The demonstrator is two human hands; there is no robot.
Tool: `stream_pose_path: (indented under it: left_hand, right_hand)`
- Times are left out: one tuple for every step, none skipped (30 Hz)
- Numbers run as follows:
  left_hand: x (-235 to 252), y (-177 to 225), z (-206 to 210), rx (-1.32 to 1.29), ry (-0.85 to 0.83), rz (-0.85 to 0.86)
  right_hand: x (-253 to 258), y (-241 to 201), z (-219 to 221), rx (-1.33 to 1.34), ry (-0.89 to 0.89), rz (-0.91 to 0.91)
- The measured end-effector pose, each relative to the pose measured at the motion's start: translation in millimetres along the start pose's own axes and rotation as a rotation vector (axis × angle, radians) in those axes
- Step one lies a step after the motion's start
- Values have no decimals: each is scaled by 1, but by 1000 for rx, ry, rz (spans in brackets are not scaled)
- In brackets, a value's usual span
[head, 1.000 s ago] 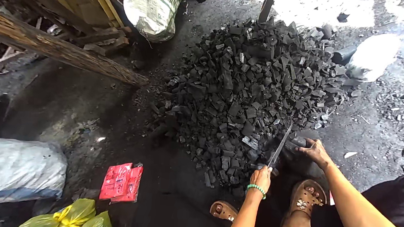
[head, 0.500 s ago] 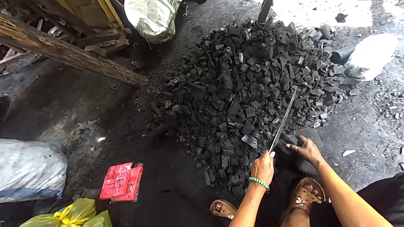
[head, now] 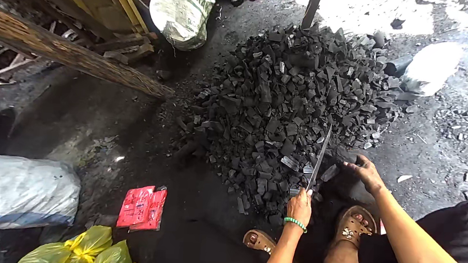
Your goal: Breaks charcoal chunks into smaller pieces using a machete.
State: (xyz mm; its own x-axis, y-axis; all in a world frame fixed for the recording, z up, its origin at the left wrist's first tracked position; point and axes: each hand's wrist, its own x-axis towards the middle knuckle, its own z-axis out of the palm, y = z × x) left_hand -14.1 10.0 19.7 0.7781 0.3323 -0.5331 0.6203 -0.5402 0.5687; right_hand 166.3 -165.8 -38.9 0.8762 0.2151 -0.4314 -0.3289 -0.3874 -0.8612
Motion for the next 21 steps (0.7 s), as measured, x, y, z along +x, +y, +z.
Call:
stream_pose_path:
  left_hand:
    - [-1,-1,1,-2,-4,-4]
    - [-1,-3,3,-6,-12,-10]
    - [-2,-4,5,-5,-21,-13]
    - [-2,-5,6,1,-30,-12]
    - [-3,-4,7,11,-38,-7]
    - [-4,-2,7,28,-46,3]
    - [-5,3,5,45,-58,19]
    - [-6,11,3,53,-58,51]
    - [-8,19,0,49,-25,108]
    - [-11,28,-2,27,62,201]
    - [-14,35,-1,-21,221,341]
    - [-15,43,2,-93,422,512]
    - [-13,53,3,-182,587,659]
    - [-11,64,2,-268,697,765]
    - [-8,72,2,-344,749,825]
    - [-4,73,7,-388,744,836]
    - [0,66,17,-367,688,787]
    - [2,51,28,-267,567,670]
    - [2,35,35,-105,336,465]
    - [6,23,38,70,5,209]
    - [14,14,43,183,-248,30]
  right_hand:
    - [-2,2,0,33,-9,35]
    - [-4,4,2,63,-20,55]
    - [-5,5,5,83,-24,56]
    - [-5,7,7,70,-9,43]
    - [-3,10,8,12,14,26]
    - [-3,14,8,-110,42,9]
    - [-3,17,7,-252,70,-11]
    - [-5,18,5,-373,91,-22]
    - [-8,17,4,-449,105,-25]
    - [-9,18,3,-483,116,-23]
    - [-11,17,3,-490,115,-21]
    - [-11,17,3,-492,108,-22]
    - [-11,17,2,-491,100,-22]
    - [-11,17,2,-494,89,-20]
    - [-12,17,1,-500,82,-19]
    - [-13,16,1,-503,79,-21]
    - [-12,17,1,-504,78,-28]
    - [-12,17,2,-505,73,-34]
    - [-11,17,2,-505,71,-36]
    - [-11,16,2,-504,70,-32]
    - [-12,15,2,-499,72,-26]
